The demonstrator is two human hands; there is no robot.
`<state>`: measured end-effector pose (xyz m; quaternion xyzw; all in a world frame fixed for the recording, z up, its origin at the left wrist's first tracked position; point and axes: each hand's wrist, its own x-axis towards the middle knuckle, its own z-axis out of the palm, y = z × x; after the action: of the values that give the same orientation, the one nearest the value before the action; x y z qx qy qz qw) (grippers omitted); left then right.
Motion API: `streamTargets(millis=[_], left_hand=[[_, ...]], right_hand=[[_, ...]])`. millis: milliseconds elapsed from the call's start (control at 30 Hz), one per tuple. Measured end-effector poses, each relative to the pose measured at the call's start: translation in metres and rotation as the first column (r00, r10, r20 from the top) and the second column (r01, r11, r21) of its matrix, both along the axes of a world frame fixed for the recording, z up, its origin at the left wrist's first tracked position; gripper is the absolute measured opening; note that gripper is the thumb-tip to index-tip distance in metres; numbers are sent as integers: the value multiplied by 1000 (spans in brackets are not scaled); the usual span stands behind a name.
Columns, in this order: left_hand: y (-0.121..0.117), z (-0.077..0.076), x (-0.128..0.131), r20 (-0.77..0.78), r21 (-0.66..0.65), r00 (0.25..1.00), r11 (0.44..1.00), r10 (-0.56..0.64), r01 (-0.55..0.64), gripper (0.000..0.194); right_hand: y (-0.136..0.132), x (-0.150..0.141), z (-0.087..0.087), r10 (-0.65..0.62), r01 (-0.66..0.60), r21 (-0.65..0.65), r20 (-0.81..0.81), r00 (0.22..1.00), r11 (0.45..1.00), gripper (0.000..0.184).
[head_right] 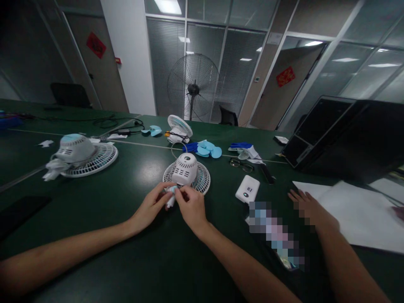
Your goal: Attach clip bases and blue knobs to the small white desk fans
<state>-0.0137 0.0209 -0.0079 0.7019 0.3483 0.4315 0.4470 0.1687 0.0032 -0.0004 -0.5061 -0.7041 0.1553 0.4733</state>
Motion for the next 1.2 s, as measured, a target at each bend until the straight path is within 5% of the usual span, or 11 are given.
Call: streamTargets(millis=[133, 267, 667, 800, 900, 1200], left_hand=[[-3, 4, 0, -12, 3, 1000, 1000, -3, 3, 33], [-3, 6, 0, -24, 4, 1000, 1000, -16, 16, 33], [0, 7, 5, -43, 64, 999, 998, -22, 25, 29], [2, 11, 7, -54, 95, 998, 995, -13, 18, 27], [4, 12, 9, -58, 92, 998, 995, -22, 28, 26], [6, 6, 6, -55, 81, 998, 997, 3, 1, 30]], right_hand=[[-1, -6, -2, 11, -11, -13, -21, 1000, 1000, 45], [-4, 11, 1, 52, -53, 50, 34, 998, 997, 22], [10, 13, -4, 29, -58, 223, 128, 991, 973, 29], [8, 17, -2, 42, -69, 245, 116, 992, 967, 8], [6, 21, 0, 73, -100, 250, 117, 990, 963, 26], [4, 25, 1, 186, -209, 231, 117, 976, 950, 34]])
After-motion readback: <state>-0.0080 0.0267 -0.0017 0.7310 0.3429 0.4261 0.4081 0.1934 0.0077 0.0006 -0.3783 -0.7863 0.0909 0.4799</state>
